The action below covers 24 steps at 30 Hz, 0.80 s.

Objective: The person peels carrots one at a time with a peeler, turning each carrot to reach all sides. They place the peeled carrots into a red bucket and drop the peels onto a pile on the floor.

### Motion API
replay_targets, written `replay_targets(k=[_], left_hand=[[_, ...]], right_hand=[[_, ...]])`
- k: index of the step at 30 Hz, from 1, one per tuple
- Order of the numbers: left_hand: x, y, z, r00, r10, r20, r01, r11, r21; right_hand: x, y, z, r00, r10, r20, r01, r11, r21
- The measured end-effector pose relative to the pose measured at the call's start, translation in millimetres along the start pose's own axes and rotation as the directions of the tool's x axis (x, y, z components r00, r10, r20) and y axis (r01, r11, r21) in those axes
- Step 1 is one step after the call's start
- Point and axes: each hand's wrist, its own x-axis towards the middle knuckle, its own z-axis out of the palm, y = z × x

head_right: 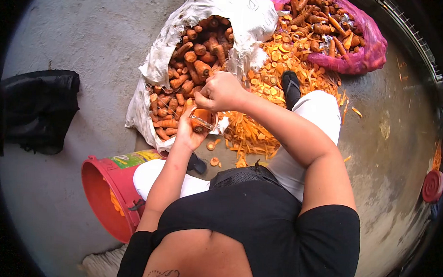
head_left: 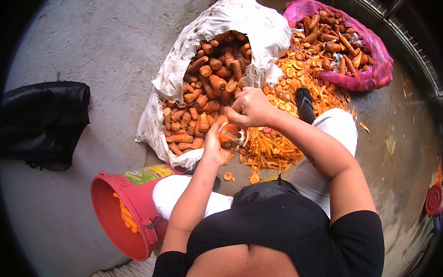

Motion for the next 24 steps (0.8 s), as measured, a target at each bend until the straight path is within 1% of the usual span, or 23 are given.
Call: replay_targets(k=[2, 5, 8, 9, 10, 11, 12, 13, 15, 16, 18, 19, 20, 22, 23, 24], left_hand=[[0.3, -2.7, 0.9, 0.999, -0.018, 0.026, 0.018, 1.000, -0.006], [-1.7, -8.2, -0.1, 1.000, 0.010, -0.016, -0.009, 0.999, 0.039], [-7.9, -12.4, -6.5, 0.992, 0.101, 0.075, -0.112, 0.980, 0.166], [-11.8, -13.4, -5.3, 0.991, 0.081, 0.103, -0.099, 0.976, 0.195], [-17.1, -14.7, -2.4, 0.990, 0.055, 0.130, -0.084, 0.971, 0.226], [-21.2, -16.0, -2.1, 0.987, 0.027, 0.157, -0.067, 0.964, 0.259], [-23.2, -16.8, -4.8, 0.986, 0.026, 0.165, -0.068, 0.964, 0.257], [-27.2, -16.4, -3.1, 0.981, 0.033, 0.190, -0.080, 0.967, 0.243], [-35.8, -8.9, 1.1, 0.969, 0.049, 0.241, -0.106, 0.968, 0.228], [-33.6, -6.8, -1.4, 0.976, 0.050, 0.213, -0.099, 0.969, 0.227], [-27.4, -6.4, -9.2, 0.988, 0.046, 0.149, -0.078, 0.973, 0.216], [-26.0, -6.1, -9.8, 0.988, 0.054, 0.146, -0.083, 0.975, 0.206], [-24.2, -5.1, -9.6, 0.988, 0.060, 0.144, -0.088, 0.976, 0.197], [-21.0, -2.2, -9.4, 0.988, 0.063, 0.139, -0.091, 0.975, 0.202], [-21.3, -1.8, -7.4, 0.991, 0.075, 0.114, -0.097, 0.975, 0.200], [-23.1, -1.5, -3.0, 0.992, 0.087, 0.090, -0.104, 0.974, 0.200]], right_hand=[[-2.9, 0.7, 3.5, 1.000, -0.006, 0.005, 0.006, 1.000, -0.004], [-5.4, 3.7, 7.2, 1.000, 0.004, 0.007, -0.003, 0.999, -0.053], [-4.7, 10.9, 3.6, 0.999, 0.031, -0.013, -0.033, 0.987, -0.157], [-2.7, 19.8, -0.4, 0.998, 0.046, -0.034, -0.051, 0.979, -0.199], [0.1, 28.3, -8.8, 0.993, 0.099, -0.057, -0.112, 0.937, -0.332], [0.3, 35.5, -17.5, 0.973, 0.229, 0.011, -0.212, 0.917, -0.338], [-1.7, 51.9, -21.4, 0.979, 0.201, 0.015, -0.164, 0.838, -0.520], [-3.1, 61.8, -25.4, 0.985, 0.172, 0.026, -0.109, 0.725, -0.680], [-7.3, 67.1, -27.6, 0.974, 0.201, -0.102, -0.206, 0.612, -0.763], [-5.5, 67.1, -28.4, 0.966, 0.203, -0.159, -0.247, 0.552, -0.797], [-2.2, 58.6, -30.2, 0.964, 0.184, -0.193, -0.267, 0.675, -0.687], [1.0, 49.0, -33.6, 0.961, 0.180, -0.212, -0.275, 0.731, -0.625], [7.3, 38.8, -35.0, 0.915, 0.388, -0.112, -0.386, 0.759, -0.525], [10.2, 28.9, -24.5, 0.912, 0.409, 0.020, -0.393, 0.888, -0.238], [11.2, 25.5, -19.9, 0.912, 0.402, 0.085, -0.395, 0.915, -0.084], [9.2, 25.3, -11.5, 0.931, 0.345, 0.123, -0.335, 0.938, -0.094]])
